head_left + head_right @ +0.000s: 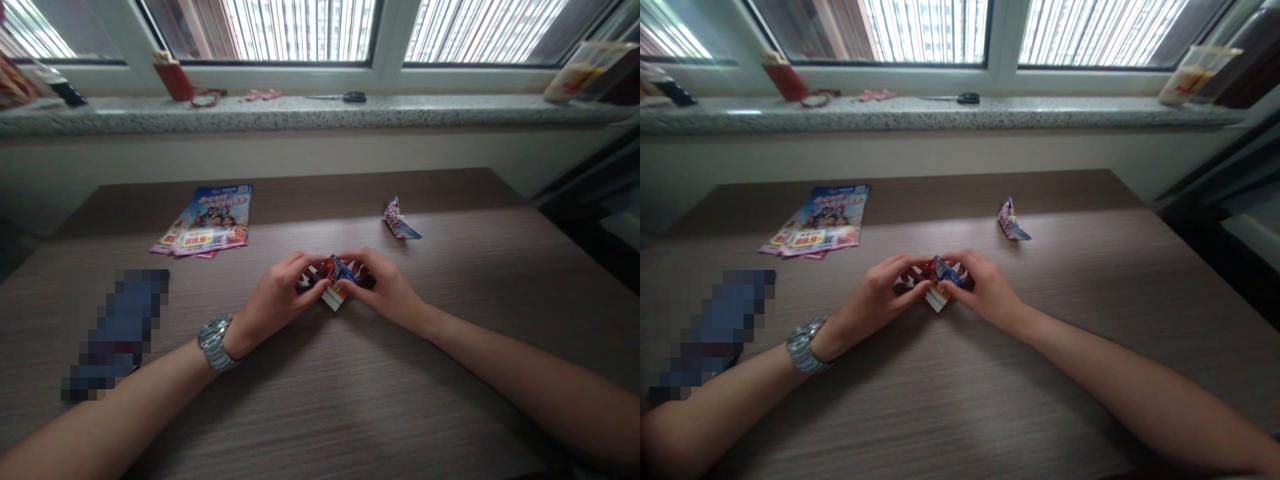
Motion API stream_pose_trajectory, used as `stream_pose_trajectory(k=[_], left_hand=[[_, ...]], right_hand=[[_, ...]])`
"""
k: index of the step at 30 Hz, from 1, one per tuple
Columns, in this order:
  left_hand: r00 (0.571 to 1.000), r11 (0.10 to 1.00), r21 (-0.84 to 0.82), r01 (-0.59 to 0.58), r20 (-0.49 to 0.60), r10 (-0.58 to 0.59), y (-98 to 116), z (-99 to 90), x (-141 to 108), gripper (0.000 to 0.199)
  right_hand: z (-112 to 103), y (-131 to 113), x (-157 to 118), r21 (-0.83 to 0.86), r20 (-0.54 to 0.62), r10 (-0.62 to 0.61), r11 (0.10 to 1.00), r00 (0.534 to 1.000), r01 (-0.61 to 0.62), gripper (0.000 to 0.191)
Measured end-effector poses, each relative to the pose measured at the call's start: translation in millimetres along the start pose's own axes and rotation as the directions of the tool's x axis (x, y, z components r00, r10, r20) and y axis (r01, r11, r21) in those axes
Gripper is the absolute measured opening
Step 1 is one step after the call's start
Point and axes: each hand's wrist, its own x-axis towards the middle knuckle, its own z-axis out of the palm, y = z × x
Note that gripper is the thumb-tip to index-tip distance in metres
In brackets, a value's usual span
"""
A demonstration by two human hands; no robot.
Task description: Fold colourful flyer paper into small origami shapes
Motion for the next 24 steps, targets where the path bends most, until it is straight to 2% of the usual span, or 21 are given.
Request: stream_pose_trajectory(k=[6,10,15,19,24], left_hand=[[1.000,0.999,-0.019,0.030,0.011,-0.029,0.7,0.0,-1.1,0.029],[0.999,0.999,-0.033,0.039,0.016,-0.039,-0.1,0.9,-1.3,0.028],[0.998,0.995,-0.077,0.065,-0.009,-0.066,-0.2,3.0,-1.3,0.028],[0.996,0.991,-0.102,0.089,-0.009,-0.090,-0.7,3.7,-1.4,0.015],[0.998,0.992,-0.110,0.067,0.029,-0.064,-2.2,3.0,-0.7,0.004]], right_hand=[[1.9,0.3,0.5,-0.075,-0.034,-0.057,0.996,0.998,0.055,0.035],[4.8,4.1,0.3,-0.120,-0.065,-0.148,0.983,0.987,0.139,0.035],[4.2,4.0,0.7,-0.145,-0.045,-0.217,0.967,0.975,0.209,0.032],[2.6,2.7,0.0,-0.189,-0.021,-0.242,0.954,0.970,0.234,0.032],[2.3,3.0,-1.6,-0.272,0.015,-0.259,0.928,0.966,0.253,0.035]])
